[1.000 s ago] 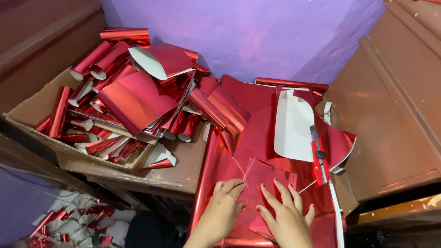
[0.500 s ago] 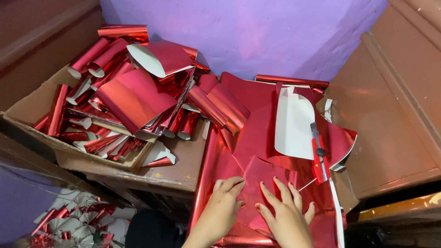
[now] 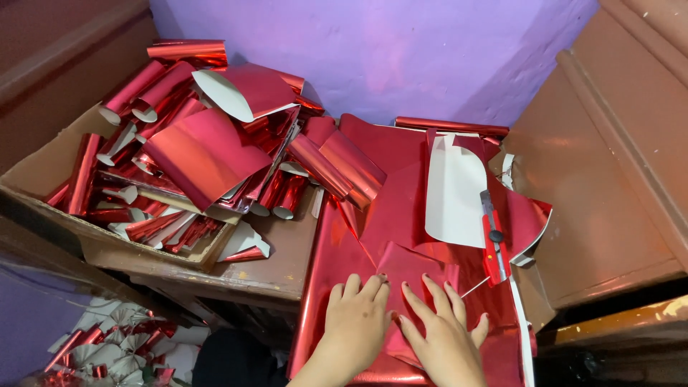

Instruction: The person cuts a sheet of red metallic foil into smaller pieces using a utility knife. They repeatedly slice the foil, fold the cut pieces, and place them into a cardboard box filled with similar scraps.

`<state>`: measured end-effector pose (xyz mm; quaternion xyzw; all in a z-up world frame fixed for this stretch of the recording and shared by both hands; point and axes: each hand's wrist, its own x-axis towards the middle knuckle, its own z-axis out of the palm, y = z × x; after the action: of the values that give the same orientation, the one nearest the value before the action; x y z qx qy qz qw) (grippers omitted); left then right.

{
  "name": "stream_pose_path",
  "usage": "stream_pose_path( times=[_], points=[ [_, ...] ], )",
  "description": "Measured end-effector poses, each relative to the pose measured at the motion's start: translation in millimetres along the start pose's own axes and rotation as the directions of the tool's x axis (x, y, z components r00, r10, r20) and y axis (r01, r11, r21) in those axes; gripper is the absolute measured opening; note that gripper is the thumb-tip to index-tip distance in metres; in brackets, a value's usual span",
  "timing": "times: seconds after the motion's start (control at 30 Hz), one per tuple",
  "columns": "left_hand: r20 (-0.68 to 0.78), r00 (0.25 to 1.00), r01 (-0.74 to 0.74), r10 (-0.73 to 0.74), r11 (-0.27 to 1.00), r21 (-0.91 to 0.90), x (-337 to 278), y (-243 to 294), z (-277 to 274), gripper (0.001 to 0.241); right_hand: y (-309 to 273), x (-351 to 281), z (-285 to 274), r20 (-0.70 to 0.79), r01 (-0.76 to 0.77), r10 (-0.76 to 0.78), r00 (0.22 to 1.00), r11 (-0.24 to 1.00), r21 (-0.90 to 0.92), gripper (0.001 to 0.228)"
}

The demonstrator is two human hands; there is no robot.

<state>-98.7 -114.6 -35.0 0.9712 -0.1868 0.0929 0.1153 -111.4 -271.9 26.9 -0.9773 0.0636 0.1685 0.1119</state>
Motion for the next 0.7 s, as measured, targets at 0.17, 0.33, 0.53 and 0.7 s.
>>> stream_pose_path(
  times=[0.17, 0.33, 0.53, 0.7],
  points=[
    [0.271, 0.959, 0.052, -0.087, 0.989, 0.135, 15, 2, -9, 0.069, -8, 12, -25, 0.109, 0.060, -0.059, 0.992, 0.998, -0.010, 0.054],
    [0.368, 0.919, 0.057, -0.140, 0.972, 0.227, 39, 1, -16, 0.074, -22, 27, -47, 0.143, 0.075, -0.069, 0.987, 0.997, -0.037, 0.053],
    [0.394, 0.905, 0.052, -0.159, 0.962, 0.268, 68, -5, -5, 0.059, -24, 54, -47, 0.130, 0.064, -0.061, 0.990, 0.998, -0.015, 0.050],
    [0.357, 0.934, -0.046, -0.035, 0.975, 0.219, 87, -12, 15, 0.053, -11, 65, -47, 0.019, 0.048, -0.048, 0.999, 0.999, -0.005, 0.078]
  ],
)
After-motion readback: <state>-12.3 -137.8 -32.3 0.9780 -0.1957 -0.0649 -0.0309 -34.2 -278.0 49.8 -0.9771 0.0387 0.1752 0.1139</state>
